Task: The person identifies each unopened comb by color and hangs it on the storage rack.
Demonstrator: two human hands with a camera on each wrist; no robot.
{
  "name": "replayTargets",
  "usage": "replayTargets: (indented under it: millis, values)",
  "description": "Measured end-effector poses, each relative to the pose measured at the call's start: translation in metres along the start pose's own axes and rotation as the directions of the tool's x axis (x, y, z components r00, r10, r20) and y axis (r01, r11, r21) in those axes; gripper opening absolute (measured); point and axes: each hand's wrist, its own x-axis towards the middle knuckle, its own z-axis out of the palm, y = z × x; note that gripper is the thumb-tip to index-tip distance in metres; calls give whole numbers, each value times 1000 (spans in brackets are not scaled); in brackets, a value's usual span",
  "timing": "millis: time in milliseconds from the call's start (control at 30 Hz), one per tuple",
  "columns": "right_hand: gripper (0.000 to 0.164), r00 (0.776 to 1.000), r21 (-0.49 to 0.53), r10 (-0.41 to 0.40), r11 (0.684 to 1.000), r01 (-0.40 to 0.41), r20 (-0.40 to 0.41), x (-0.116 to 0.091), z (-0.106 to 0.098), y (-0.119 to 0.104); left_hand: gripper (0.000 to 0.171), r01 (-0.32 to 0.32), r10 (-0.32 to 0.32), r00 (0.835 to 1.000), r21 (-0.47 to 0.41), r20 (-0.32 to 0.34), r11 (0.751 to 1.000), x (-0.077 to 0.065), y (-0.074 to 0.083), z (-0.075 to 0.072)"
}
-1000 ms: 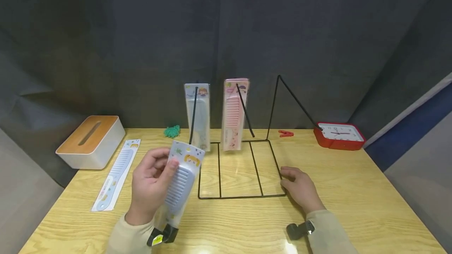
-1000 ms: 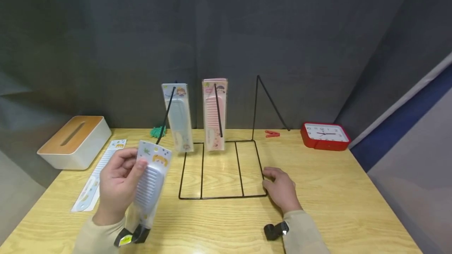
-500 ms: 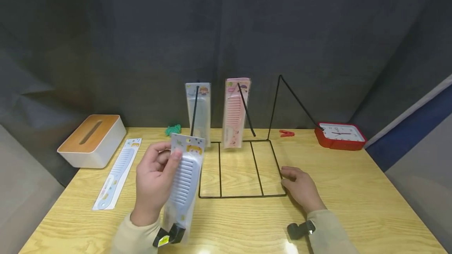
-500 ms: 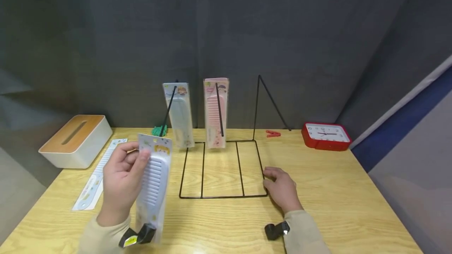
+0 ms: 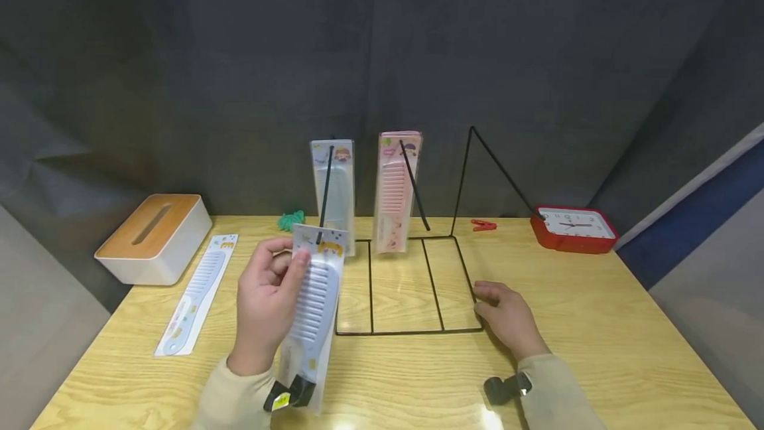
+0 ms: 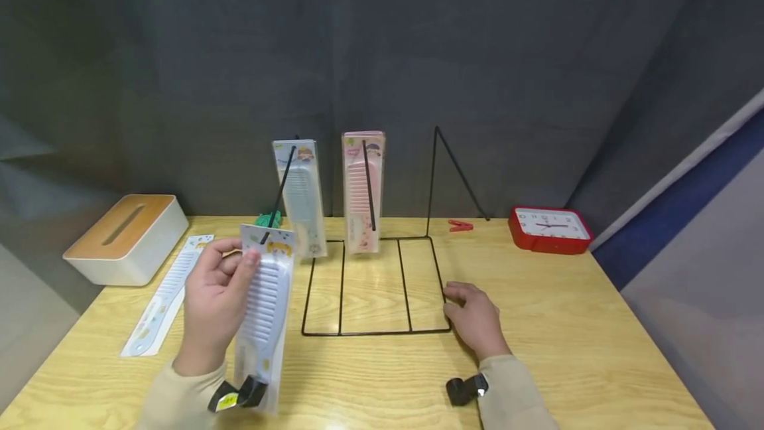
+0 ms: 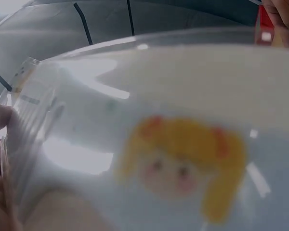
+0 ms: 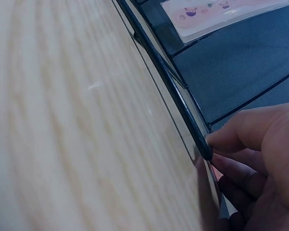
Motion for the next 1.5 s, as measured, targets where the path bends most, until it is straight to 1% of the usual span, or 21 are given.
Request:
replayTargets:
  millis: [200, 433, 633, 833, 1033, 1200, 1267, 1500]
  values:
    - [36, 1000, 8, -5, 1000, 5, -3, 0, 1, 2, 15, 25, -24, 1000, 55, -12, 998, 6, -9, 1]
    - [36, 1000, 10, -2, 1000, 2, -4, 1, 1, 3, 16, 86, -85, 996, 112, -15, 990, 27, -24, 5]
    - [37, 1000, 8, 2, 1000, -2, 1, 1, 1, 3, 18, 102, -100, 995, 149, -16, 984, 44, -34, 8]
    - [38, 1000, 9, 14, 1000, -14, 1, 1, 1, 2, 25, 133, -127, 991, 236, -37, 963, 63, -41, 13]
    - [37, 1000, 13, 21, 1000, -21, 0, 0, 1, 1, 30, 147, -143, 989, 283, -35, 948, 84, -51, 16]
    - [36, 1000, 6, 12, 1000, -12, -7, 0, 1, 0, 33, 188, -186, 982, 328, -40, 926, 100, -57, 18]
    - [36, 1000, 5, 11, 1000, -11, -8, 0, 1, 0, 34, 211, -208, 977, 332, -44, 919, 106, -58, 20]
    - [35, 1000, 13, 6, 1000, -6, -5, 0, 0, 2, 33, 251, -243, 968, 349, -66, 903, 123, -61, 26]
